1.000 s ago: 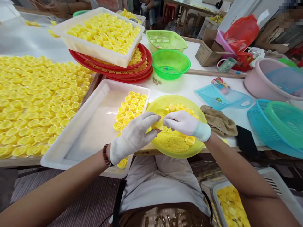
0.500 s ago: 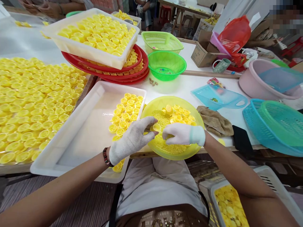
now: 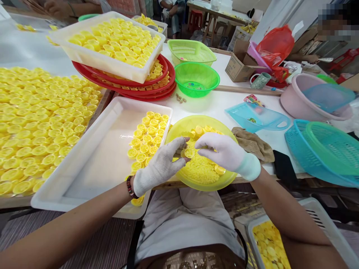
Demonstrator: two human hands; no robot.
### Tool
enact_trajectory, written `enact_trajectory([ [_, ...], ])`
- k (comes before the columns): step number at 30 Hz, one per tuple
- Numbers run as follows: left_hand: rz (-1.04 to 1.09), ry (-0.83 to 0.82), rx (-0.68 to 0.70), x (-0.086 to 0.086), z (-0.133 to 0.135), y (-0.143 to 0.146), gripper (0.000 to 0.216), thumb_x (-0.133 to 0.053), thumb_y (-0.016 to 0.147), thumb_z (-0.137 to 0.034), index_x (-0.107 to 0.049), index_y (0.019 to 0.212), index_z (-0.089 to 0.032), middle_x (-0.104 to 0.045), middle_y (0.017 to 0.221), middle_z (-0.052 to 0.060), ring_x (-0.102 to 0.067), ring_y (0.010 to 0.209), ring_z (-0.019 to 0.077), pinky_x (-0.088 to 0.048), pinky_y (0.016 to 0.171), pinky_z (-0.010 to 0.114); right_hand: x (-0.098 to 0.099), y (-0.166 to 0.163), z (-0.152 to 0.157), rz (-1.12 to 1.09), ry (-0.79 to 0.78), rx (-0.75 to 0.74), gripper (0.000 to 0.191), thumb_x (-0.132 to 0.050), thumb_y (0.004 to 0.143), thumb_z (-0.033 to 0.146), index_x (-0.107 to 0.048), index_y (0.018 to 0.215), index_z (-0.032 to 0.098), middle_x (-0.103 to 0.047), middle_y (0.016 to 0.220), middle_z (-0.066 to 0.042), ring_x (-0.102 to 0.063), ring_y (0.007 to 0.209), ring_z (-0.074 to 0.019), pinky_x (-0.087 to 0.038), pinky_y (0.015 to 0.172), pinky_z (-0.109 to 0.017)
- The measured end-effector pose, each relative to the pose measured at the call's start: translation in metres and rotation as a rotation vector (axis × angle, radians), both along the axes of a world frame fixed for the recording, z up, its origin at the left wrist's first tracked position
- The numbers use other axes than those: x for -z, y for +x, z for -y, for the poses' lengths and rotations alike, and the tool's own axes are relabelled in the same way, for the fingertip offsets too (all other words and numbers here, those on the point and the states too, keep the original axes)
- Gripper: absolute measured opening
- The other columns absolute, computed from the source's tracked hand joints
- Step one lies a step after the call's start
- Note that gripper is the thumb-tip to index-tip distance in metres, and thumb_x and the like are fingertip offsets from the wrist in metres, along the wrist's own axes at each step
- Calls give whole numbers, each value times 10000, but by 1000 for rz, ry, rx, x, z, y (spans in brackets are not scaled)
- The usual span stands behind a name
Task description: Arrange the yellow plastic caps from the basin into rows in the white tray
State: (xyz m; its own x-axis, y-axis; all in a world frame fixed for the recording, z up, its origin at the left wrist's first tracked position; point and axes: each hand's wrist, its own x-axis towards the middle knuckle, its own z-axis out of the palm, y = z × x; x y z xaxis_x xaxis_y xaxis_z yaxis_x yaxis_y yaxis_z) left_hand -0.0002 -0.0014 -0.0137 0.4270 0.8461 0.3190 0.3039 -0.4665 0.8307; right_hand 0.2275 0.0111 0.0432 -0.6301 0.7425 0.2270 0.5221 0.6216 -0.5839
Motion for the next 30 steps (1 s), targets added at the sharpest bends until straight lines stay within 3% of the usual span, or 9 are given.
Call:
enact_trajectory([
  [7, -32, 25, -10, 4, 1, -1, 433, -684, 867, -192, -575, 1286, -175, -695, 1236, 114, -711, 1019, 206, -621, 900, 371, 5, 5, 12, -47, -78, 27, 143, -568, 947, 166, -701, 990, 200, -733, 959, -36, -668, 893, -162, -527, 832, -319],
  [13, -4, -86, 72, -5, 1, 8, 271, -662, 878, -204, -623, 1146, -201, -720, 1088, 50, -703, 934, 167, -614, 871, 340, -6, -11, 12, -201, -116, -7, 168, -561, 975, 230, -724, 1016, 216, -748, 993, -33, -675, 828, -142, -552, 773, -306],
  [19, -25, -57, 32, -6, 2, 6, 331, -720, 854, -279, -613, 1155, -194, -707, 1026, 39, -679, 842, 151, -602, 830, 325, -4, -8, 14, -303, -238, 61, 156, -623, 928, 219, -752, 1012, 197, -748, 897, -24, -673, 748, -131, -563, 713, -285],
  [26, -29, -62, 50, -8, 5, 6, 328, -700, 868, -247, -614, 1179, -187, -715, 1099, 61, -699, 916, 170, -600, 871, 339, -3, -8, 12, -285, -249, 83, 165, -601, 936, 229, -745, 1010, 199, -746, 950, -26, -670, 735, -123, -562, 736, -292],
  [30, -29, -20, -43, -15, 9, -19, 368, -663, 911, -300, -612, 1263, -204, -713, 1187, 83, -693, 1002, 188, -595, 911, 347, 1, 9, 15, -90, -303, 81, 178, -589, 946, 248, -746, 1012, 196, -753, 961, -33, -679, 768, -142, -547, 785, -315],
])
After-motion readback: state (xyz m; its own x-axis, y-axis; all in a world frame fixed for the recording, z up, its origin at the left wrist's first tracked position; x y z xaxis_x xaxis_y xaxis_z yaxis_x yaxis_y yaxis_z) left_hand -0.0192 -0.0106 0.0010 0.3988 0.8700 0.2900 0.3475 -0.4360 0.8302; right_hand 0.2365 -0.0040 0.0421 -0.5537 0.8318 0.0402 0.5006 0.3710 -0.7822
